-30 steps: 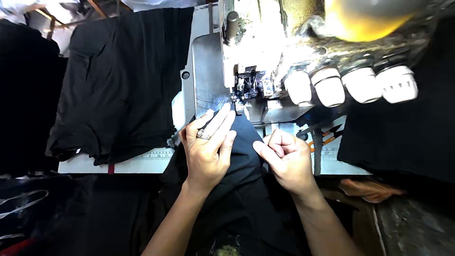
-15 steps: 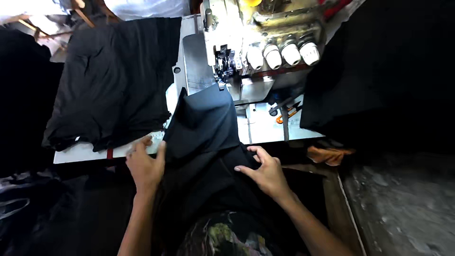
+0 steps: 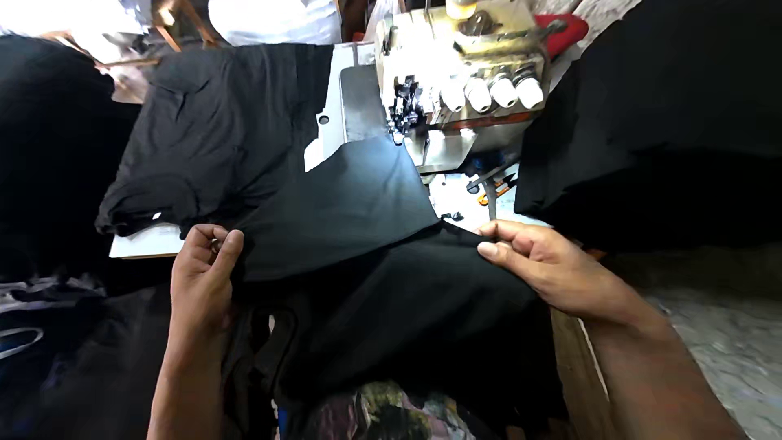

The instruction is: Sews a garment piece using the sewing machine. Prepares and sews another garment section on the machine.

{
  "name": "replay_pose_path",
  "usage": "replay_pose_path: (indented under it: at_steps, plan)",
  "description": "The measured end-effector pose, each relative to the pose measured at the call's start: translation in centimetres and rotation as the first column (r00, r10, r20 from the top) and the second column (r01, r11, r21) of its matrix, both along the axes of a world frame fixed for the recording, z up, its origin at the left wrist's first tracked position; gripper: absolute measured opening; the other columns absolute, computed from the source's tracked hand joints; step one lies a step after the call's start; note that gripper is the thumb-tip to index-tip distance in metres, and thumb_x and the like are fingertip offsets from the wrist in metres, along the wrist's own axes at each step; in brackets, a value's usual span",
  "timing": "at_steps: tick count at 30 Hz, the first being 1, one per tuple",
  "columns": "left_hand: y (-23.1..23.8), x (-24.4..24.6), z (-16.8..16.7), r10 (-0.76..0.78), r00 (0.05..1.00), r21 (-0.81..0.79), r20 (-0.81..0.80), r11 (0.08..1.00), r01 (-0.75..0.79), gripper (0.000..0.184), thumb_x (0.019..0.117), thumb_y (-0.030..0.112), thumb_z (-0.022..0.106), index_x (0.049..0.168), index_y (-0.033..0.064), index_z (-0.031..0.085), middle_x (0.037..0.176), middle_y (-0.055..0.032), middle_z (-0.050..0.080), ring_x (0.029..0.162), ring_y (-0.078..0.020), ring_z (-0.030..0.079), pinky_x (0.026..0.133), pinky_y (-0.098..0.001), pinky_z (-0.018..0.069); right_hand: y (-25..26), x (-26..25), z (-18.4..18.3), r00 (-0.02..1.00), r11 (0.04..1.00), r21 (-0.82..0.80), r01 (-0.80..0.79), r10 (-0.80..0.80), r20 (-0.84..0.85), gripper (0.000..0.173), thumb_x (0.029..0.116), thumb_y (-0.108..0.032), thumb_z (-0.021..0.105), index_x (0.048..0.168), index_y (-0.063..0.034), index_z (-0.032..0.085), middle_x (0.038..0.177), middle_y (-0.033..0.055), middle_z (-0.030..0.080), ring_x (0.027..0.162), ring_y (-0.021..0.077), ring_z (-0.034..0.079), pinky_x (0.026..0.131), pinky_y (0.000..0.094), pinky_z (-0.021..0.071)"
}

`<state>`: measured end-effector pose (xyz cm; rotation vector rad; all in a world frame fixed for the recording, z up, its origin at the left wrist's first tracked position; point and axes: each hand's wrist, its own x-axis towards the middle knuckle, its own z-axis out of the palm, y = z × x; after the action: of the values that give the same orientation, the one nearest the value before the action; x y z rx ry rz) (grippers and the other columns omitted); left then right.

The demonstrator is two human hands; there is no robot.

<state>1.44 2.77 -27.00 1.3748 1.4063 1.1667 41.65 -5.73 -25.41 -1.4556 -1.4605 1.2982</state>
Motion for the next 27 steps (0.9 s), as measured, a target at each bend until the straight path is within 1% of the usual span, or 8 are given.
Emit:
replay_pose_path:
  at_steps: [3,5,7,11,14,20,23,27]
  plan:
    - [-0.2,0.2,-2.4,-0.036,0.998,-0.182,-0.041,0.983,0.028,0.024,0.1015,0.014,0.057,0.125,0.0107,0.056,0.082,0.0067,0.069,0.07,-0.0023,0.067,0.066,-0.0235,0.0596,1.2,1.0,-2.0,0.881,0.975,-0.158,-0.155,0.209,0.424,0.027,0.1068,-0.023,0.053,0.129,-0.0104,0.06,0.08,0.0062,0.064,0.067,0.0177,0.061,0.066,0.0376,0.0538]
    - [-0.3,0.1,-3.6,-0.112,0.989,-0.292,-0.094,0.953,0.08,0.035,0.1019,0.016,0.057,0.136,0.0079,0.057,0.093,0.0004,0.073,0.077,-0.0067,0.07,0.071,-0.0256,0.0604,2.0,0.8,-3.3,0.701,0.934,-0.345,-0.093,0.307,0.643,0.033,0.1072,-0.017,0.052,0.139,-0.0113,0.055,0.102,0.0201,0.07,0.094,0.0397,0.069,0.085,0.0596,0.054]
    - [-0.3,0.0,-3.8,-0.196,0.967,-0.362,-0.16,0.924,0.128,0.037,0.1026,0.02,0.056,0.138,0.0096,0.059,0.097,-0.0008,0.074,0.08,-0.0069,0.071,0.073,-0.0253,0.0603,1.8,0.6,-3.7,0.614,0.964,-0.264,0.016,0.199,0.764,0.032,0.1062,-0.011,0.05,0.137,-0.0112,0.06,0.116,0.0199,0.07,0.109,0.0419,0.067,0.093,0.0632,0.0516]
    - [1.3,0.7,-3.6,-0.339,0.92,-0.513,-0.196,0.835,0.199,0.043,0.1105,0.039,0.035,0.103,0.0148,0.069,0.086,0.0057,0.071,0.08,-0.0028,0.068,0.074,-0.0261,0.0596,3.8,-2.2,-5.6,0.69,0.954,0.296,0.046,-0.245,0.681,0.032,0.099,-0.027,0.066,0.122,-0.0054,0.07,0.108,0.0132,0.072,0.1,0.0328,0.069,0.086,0.0562,0.0565]
    - [2.3,2.8,-3.7,-0.38,0.896,-0.537,-0.231,0.817,0.208,0.045,0.1109,0.04,0.034,0.1,0.0122,0.068,0.081,0.004,0.069,0.075,-0.0034,0.067,0.07,-0.027,0.0588,6.6,-4.9,-8.6,0.809,0.98,0.192,0.047,-0.15,0.568,0.058,0.0878,-0.049,0.078,0.127,-0.0067,0.069,0.127,0.017,0.065,0.117,0.036,0.062,0.097,0.0591,0.0503]
    - [1.0,1.4,-2.8,-0.054,0.969,-0.143,-0.241,0.99,0.02,0.017,0.1061,0.021,0.052,0.106,0.0141,0.068,0.085,0.012,0.07,0.077,0.0035,0.068,0.072,-0.0188,0.0595,4.0,-5.3,-6.9,0.974,0.972,0.07,0.226,-0.227,0.014,0.025,0.0934,-0.036,0.075,0.087,-0.0119,0.07,0.075,-0.0059,0.066,0.068,-0.0009,0.06,0.063,0.018,0.0509]
    - [0.1,1.9,-3.8,0.001,0.983,-0.181,-0.186,0.983,-0.035,0.018,0.1076,0.017,0.049,0.108,0.0113,0.066,0.086,0.0092,0.071,0.078,0.001,0.07,0.072,-0.0203,0.0607,3.4,-5.9,-7.0,0.933,0.942,-0.096,0.322,-0.333,-0.137,0.022,0.0973,-0.027,0.072,0.083,-0.0103,0.071,0.066,-0.0047,0.064,0.056,0.0012,0.055,0.053,0.0182,0.0454]
    - [-0.6,2.5,-5.0,0.017,0.987,-0.115,-0.16,0.993,-0.035,0.012,0.1049,0.011,0.053,0.109,0.0082,0.064,0.09,0.0073,0.071,0.079,-0.0002,0.07,0.071,-0.0198,0.061,2.9,-6.5,-7.7,0.875,0.872,0.076,0.484,-0.483,-0.034,0.029,0.1022,-0.023,0.063,0.074,-0.0143,0.064,0.058,-0.0077,0.052,0.05,0.0004,0.046,0.048,0.0178,0.0382]
